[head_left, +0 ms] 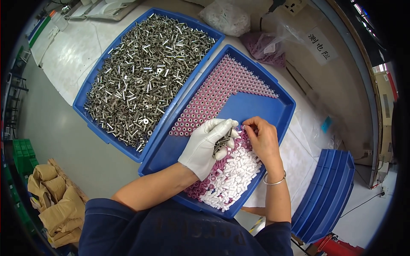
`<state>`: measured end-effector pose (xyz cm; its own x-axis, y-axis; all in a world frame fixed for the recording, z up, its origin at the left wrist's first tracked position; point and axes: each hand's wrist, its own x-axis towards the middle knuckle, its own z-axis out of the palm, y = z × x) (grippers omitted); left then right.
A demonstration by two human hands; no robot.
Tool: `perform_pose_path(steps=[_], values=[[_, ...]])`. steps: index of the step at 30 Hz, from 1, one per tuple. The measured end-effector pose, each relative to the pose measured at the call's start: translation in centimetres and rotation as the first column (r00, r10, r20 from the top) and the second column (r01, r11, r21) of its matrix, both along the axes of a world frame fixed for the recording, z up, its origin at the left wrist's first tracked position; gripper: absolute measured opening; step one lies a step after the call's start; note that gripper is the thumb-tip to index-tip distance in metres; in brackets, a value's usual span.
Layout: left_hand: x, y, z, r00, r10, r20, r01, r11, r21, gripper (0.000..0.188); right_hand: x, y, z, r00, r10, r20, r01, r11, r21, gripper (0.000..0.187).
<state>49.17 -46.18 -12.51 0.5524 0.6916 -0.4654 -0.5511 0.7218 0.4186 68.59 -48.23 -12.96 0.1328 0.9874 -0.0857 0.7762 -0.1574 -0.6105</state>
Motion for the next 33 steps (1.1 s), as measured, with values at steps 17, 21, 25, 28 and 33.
perform_pose_path(steps=[17,21,25,28,33], values=[[0.4,-0.5,0.0,0.997,0.017,-0.082,-0.021,0.998,-0.055,0.022,-4.8,-2.3,3.8,0.967,0.24,0.081,-0.24,0.763,0.601,0.027],[0.4,-0.5,0.0,0.996,-0.003,-0.085,-0.001,0.998,-0.056,0.02,-5.0,-2.4,3.4,0.949,0.257,0.181,-0.315,0.75,0.582,0.029],[0.3,-0.4,-0.1,0.993,-0.044,-0.109,0.041,0.999,-0.029,0.017,-4.8,-2.3,3.2,0.956,0.23,0.181,-0.292,0.773,0.563,0.025],[0.1,0.3,0.6,1.0,-0.012,-0.006,0.012,0.992,-0.125,0.023,-4.0,-1.2,3.1,0.983,0.179,0.041,-0.175,0.847,0.502,0.016],[0.2,0.0,0.1,0.999,0.031,0.022,-0.027,0.989,-0.147,0.035,-2.0,3.3,1.9,0.997,-0.055,-0.057,0.07,0.94,0.333,0.004]])
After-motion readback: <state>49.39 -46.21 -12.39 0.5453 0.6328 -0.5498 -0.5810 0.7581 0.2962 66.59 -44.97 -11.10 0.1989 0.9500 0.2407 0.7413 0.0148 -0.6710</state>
